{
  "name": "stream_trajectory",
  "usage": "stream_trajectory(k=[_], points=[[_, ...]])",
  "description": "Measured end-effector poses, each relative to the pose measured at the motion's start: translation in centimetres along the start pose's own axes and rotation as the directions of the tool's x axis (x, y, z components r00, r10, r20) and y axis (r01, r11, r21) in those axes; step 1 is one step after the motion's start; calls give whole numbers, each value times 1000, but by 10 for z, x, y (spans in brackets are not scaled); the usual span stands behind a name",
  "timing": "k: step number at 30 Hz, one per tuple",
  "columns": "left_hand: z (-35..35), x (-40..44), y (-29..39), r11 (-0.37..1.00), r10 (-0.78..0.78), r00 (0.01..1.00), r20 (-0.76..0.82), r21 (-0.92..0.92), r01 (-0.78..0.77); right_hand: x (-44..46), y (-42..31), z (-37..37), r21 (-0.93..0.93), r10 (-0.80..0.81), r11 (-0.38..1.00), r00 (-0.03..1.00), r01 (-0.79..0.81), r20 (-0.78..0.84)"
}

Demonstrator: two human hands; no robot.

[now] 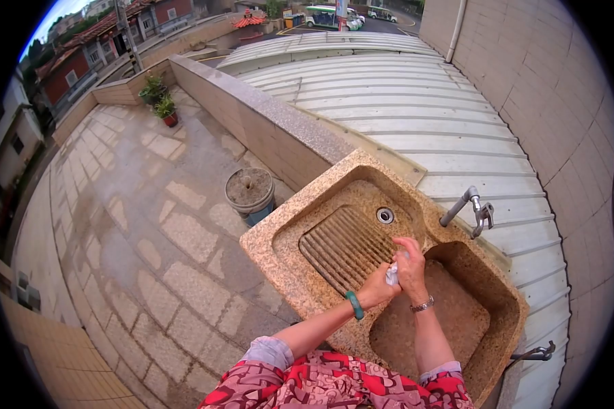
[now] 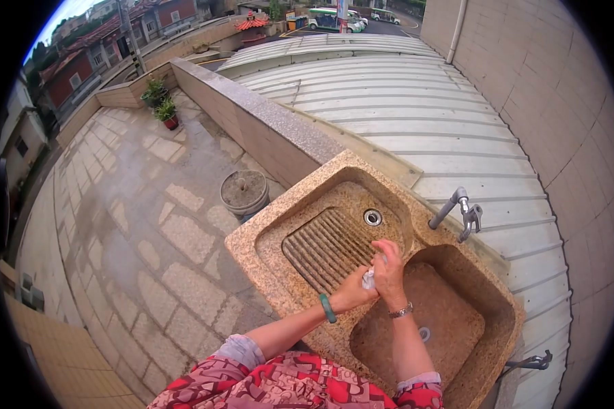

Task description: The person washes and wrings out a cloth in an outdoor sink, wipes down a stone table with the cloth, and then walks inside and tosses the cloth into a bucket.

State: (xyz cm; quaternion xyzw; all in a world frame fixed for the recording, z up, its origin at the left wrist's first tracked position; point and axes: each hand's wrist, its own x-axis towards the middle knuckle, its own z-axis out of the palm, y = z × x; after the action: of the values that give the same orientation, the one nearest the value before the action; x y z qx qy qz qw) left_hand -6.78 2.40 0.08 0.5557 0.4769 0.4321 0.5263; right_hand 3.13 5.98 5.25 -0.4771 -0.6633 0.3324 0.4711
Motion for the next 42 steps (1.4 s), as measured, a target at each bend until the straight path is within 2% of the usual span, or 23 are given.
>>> stream_trajectory(k=[1,3,7,8,9,10,12,13,15,17,19,22,24,26,27,28,30,31,33,35,37,40,42], points=[[-6,0,11,1000,-1,1000,1,-1,1,1,3,-2,-1,1,1000,1000,-1,0],[-23,1,29,959,-182,950,254,-168,229,1,8,-6,-122,-151,981,988,152,11],[-27,-1,32,939,-156,934,321,-244,241,2,-11,-15,56,-38,998,991,31,129],[-30,-4,39,861,-182,902,392,-379,339,3,-27,-19,451,53,882,979,-138,197],[-32,-6,46,753,-194,864,464,-494,434,4,-35,-21,748,105,593,950,-298,295],[-33,-6,49,753,-195,864,464,-494,435,9,-23,-23,751,114,591,953,-293,282],[-34,-7,53,346,-39,655,754,-605,717,11,-26,-21,789,83,530,945,-310,316],[-30,-9,52,346,-38,656,754,-605,717,13,-31,-20,822,46,468,937,-326,345],[-20,-15,52,72,64,612,788,-616,785,12,-41,-19,839,1,413,921,-355,390],[-23,-16,55,3,82,606,791,-609,794,12,-43,-22,766,-60,549,898,-335,435],[-28,-16,63,-86,97,655,750,-649,756,12,-47,-24,755,-63,562,893,-337,445],[-31,-18,72,-26,26,696,718,-695,718,14,-46,-34,598,160,648,852,-472,498],[-31,-16,71,19,2,708,707,-708,706,13,-49,-25,574,149,723,899,-383,413],[-29,-8,58,545,-117,779,615,-616,569,12,-44,-20,536,130,790,936,-297,327],[-26,-3,48,544,-119,776,619,-613,573,12,-32,-16,437,121,868,955,-234,271],[-21,3,36,664,-180,824,537,-551,504,10,-21,-13,324,105,930,970,-174,218],[-6,12,14,856,-159,955,250,-446,260,5,-8,-10,274,113,950,981,-153,155],[-9,12,23,858,-154,957,245,-447,253,4,0,-6,225,116,965,989,-135,96],[-10,-1,38,943,123,991,-58,-305,-135,-1,14,-3,161,70,984,996,-79,62],[-20,-5,54,988,57,998,30,-146,-52,2,0,-5,151,59,987,998,-53,-38],[-18,-6,54,875,388,922,15,309,-373,4,-3,-9,79,11,997,999,-8,-34],[-21,-9,59,928,298,954,27,224,-297,7,-8,-14,50,58,997,998,-59,19],[-21,-12,64,952,277,961,-15,141,-272,9,-18,-20,562,207,783,964,-267,170]])
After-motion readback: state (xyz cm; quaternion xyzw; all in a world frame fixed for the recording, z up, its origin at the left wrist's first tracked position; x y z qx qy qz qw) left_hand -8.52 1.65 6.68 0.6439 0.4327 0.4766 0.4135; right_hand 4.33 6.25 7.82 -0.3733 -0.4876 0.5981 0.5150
